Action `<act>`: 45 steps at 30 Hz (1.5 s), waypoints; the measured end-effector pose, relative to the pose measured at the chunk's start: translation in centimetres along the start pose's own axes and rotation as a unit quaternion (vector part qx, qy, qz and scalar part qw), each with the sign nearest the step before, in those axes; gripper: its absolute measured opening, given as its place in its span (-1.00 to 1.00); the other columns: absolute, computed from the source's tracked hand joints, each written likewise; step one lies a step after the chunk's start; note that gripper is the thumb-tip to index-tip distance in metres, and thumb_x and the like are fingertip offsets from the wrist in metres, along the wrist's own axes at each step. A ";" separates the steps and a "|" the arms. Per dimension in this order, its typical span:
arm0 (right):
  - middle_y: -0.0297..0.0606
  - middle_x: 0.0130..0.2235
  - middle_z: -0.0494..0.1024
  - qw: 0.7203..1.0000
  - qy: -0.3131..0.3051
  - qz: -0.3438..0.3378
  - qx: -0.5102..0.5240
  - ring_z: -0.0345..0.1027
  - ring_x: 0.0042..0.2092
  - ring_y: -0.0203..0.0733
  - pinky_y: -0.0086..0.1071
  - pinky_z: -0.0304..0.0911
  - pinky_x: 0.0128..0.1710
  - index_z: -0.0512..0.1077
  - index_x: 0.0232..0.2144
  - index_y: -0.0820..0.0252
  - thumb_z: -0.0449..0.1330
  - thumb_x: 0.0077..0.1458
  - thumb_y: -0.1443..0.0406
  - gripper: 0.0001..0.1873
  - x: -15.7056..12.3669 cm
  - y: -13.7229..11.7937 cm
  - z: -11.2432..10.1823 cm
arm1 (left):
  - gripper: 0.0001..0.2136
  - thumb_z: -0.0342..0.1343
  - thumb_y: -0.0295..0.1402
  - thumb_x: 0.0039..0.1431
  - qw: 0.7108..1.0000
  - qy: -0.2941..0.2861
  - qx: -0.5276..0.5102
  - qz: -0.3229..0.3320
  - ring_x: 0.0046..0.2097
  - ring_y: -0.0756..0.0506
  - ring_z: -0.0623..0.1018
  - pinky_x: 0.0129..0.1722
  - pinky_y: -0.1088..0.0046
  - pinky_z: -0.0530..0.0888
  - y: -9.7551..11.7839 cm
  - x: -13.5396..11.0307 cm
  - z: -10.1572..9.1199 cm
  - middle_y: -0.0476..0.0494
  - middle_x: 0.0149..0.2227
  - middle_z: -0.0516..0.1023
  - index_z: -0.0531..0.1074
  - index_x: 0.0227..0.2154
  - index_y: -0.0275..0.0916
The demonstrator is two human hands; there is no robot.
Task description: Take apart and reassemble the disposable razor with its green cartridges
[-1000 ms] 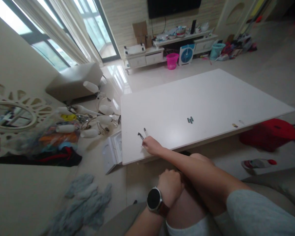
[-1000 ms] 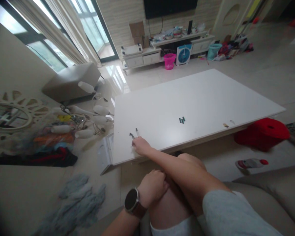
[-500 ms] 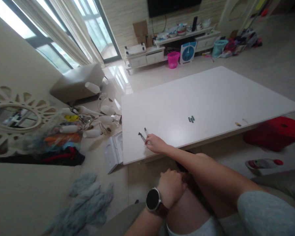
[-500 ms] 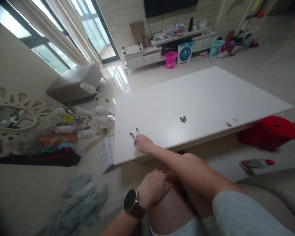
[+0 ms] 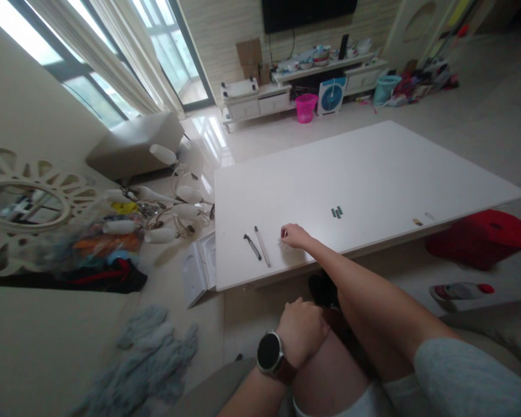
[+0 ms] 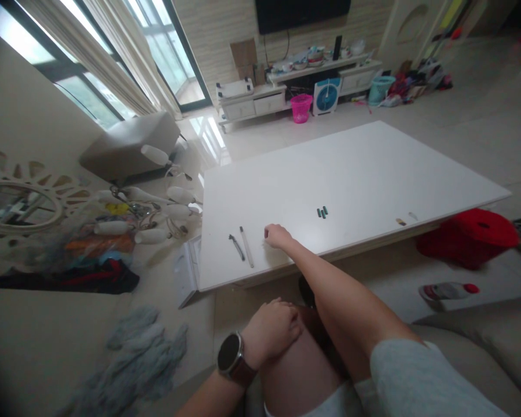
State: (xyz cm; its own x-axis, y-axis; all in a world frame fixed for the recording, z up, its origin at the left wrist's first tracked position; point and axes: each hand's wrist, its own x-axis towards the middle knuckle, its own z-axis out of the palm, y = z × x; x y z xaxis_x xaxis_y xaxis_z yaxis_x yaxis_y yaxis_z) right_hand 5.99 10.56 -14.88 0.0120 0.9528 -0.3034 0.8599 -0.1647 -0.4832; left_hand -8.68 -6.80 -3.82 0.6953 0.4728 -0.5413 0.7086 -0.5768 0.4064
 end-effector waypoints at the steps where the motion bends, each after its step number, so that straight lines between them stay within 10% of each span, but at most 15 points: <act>1: -0.15 -0.20 0.65 1.000 -0.002 0.003 -0.002 0.50 -0.18 -0.15 -0.43 0.28 -0.22 0.58 -0.28 0.18 0.27 0.06 0.35 -0.87 0.0 0.1 0.1 | -0.68 -0.04 -0.24 0.25 1.000 -0.003 -0.001 0.000 0.07 -0.30 0.52 0.10 0.09 0.45 0.0 0.0 0.0 -0.27 -0.03 0.61 0.59 -0.17 -0.23; 35: -0.16 -0.19 0.67 1.000 -0.022 -0.008 -0.014 0.52 -0.18 -0.16 -0.46 0.30 -0.22 0.63 -0.28 0.16 0.26 0.01 0.39 -0.80 0.6 0.6 1.0 | -0.69 -0.02 -0.26 0.23 1.000 0.006 0.005 0.005 0.03 -0.31 0.55 0.05 0.05 0.49 -0.1 -0.1 -0.1 -0.29 -0.07 0.62 0.58 -0.15 -0.24; 45: 0.05 0.06 0.51 0.981 0.145 0.119 -0.047 0.40 0.06 0.03 -0.28 0.27 0.05 0.53 -0.01 0.30 0.21 0.07 0.29 -0.59 1.5 10.9 -6.6 | -0.68 -0.04 -0.30 0.21 1.000 0.011 0.004 0.003 0.00 -0.33 0.58 0.02 0.03 0.51 0.0 -0.1 0.1 -0.32 -0.09 0.63 0.59 -0.17 -0.26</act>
State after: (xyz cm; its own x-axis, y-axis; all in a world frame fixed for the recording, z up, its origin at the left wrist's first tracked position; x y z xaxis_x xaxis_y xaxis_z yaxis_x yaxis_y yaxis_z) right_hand 18.80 11.92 -15.18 0.3518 0.9247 -0.1456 0.8580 -0.3807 -0.3448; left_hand -8.78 -6.87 -3.83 0.7026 0.4828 -0.5228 0.7030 -0.5850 0.4045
